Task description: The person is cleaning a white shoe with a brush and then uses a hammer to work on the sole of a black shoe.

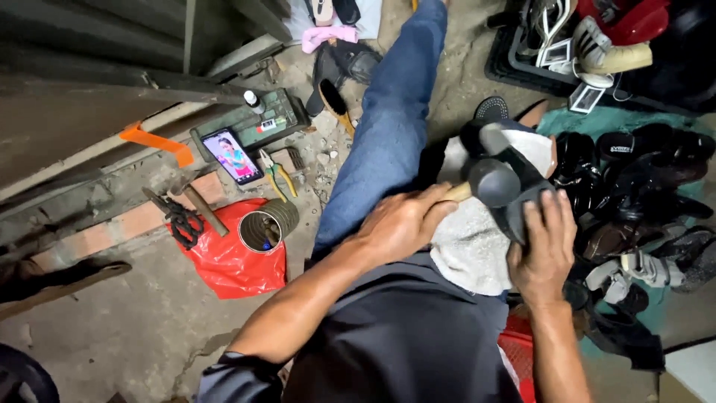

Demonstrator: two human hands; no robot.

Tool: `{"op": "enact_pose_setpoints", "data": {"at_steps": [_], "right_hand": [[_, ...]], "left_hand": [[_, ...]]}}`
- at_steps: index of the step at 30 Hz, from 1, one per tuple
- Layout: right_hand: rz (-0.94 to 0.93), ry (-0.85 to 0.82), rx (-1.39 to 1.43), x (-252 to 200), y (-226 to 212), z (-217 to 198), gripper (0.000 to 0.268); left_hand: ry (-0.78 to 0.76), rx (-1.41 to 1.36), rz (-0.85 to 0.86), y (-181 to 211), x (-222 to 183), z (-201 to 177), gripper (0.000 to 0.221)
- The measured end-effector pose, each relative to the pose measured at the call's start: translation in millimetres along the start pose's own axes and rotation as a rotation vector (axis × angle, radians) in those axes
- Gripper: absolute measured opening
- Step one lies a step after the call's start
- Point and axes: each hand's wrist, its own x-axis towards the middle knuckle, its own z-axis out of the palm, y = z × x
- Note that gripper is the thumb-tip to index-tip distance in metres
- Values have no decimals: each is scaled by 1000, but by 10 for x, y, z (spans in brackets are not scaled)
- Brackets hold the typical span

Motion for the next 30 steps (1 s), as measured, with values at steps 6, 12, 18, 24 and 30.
{"op": "enact_pose_setpoints", "data": {"at_steps": [6,12,18,24,30], "right_hand": [[-17,18,13,-40,43,68,38],[-31,-51,-66,-56,19,4,47],[-8,-80,-23,-67,-7,4,50],[8,-65,-22,-43,-22,41,51],[2,-60,-29,-59,-8,36,50]], "left_hand": [[145,87,102,78,-53,-3,37],[195,525,225,-277,-198,-33,28],[401,683,287,-459,-459,-182,23],[478,625,211,-533,-512,-282,26],[443,747,60,-507,-414,-319,27]]}}
